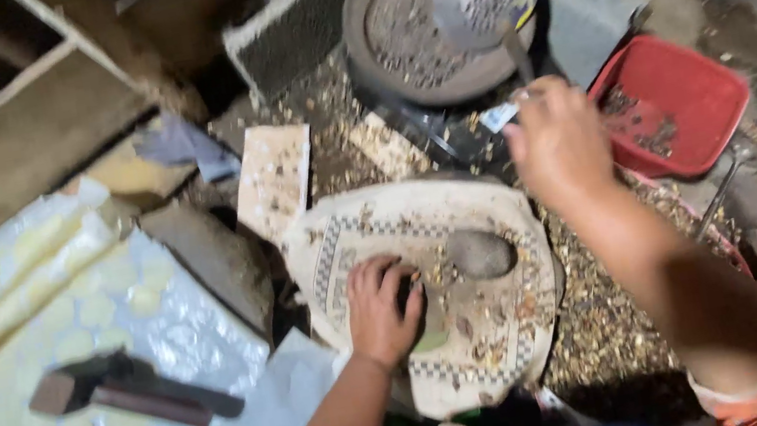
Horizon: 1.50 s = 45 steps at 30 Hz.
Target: Processing nuts by cracking shells with a mallet, crushing with a stone, and transferring roasted nuts to a container.
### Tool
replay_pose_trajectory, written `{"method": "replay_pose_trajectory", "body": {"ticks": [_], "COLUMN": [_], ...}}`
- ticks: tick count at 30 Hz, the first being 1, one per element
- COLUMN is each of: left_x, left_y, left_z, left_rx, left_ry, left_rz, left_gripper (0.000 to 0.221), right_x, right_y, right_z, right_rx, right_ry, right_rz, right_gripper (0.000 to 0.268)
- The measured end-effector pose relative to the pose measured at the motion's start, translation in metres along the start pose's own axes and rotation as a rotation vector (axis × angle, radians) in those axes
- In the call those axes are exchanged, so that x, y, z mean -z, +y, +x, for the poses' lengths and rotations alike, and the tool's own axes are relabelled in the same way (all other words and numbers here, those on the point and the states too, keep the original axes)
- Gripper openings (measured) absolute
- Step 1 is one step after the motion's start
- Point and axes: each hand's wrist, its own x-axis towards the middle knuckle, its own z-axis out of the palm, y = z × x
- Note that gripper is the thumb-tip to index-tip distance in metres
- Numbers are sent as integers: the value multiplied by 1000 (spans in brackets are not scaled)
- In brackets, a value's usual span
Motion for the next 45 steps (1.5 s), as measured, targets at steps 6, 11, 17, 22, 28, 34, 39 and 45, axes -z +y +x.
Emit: {"method": "replay_pose_trajectory", "body": {"ticks": [6, 11, 17, 22, 28, 34, 39, 45], "left_x": [-18, -17, -17, 1, -6, 4, -1, -28], "left_y": [-13, -3, -7, -16, -20, -17, -21, -16], "left_z": [-5, 8, 13, 8, 8, 9, 15, 20], "left_rx": [83, 164, 169, 159, 135, 125, 122, 239], "left_ry": [-3, -31, -109, -49, -74, -129, -120, -37], "left_rz": [-34, -6, 97, 46, 37, -33, -4, 45], "left_gripper": [15, 13, 29, 22, 20, 23, 16, 18], "right_x": [-146, -127, -92, -77, -80, -72, -80, -99], "right_y": [5, 25, 30, 2, -24, -32, -24, -19], "right_z": [-111, -130, -90, -97, -106, -104, -89, -94], "right_rx": [818, 777, 315, 222, 353, 143, -36, 111], "right_ry": [160, 256, -415, -456, -289, -368, -537, -463], "right_rz": [-148, -128, -69, -179, 137, 132, 78, -62], "right_gripper": [33, 22, 68, 52, 46, 48, 48, 49]}}
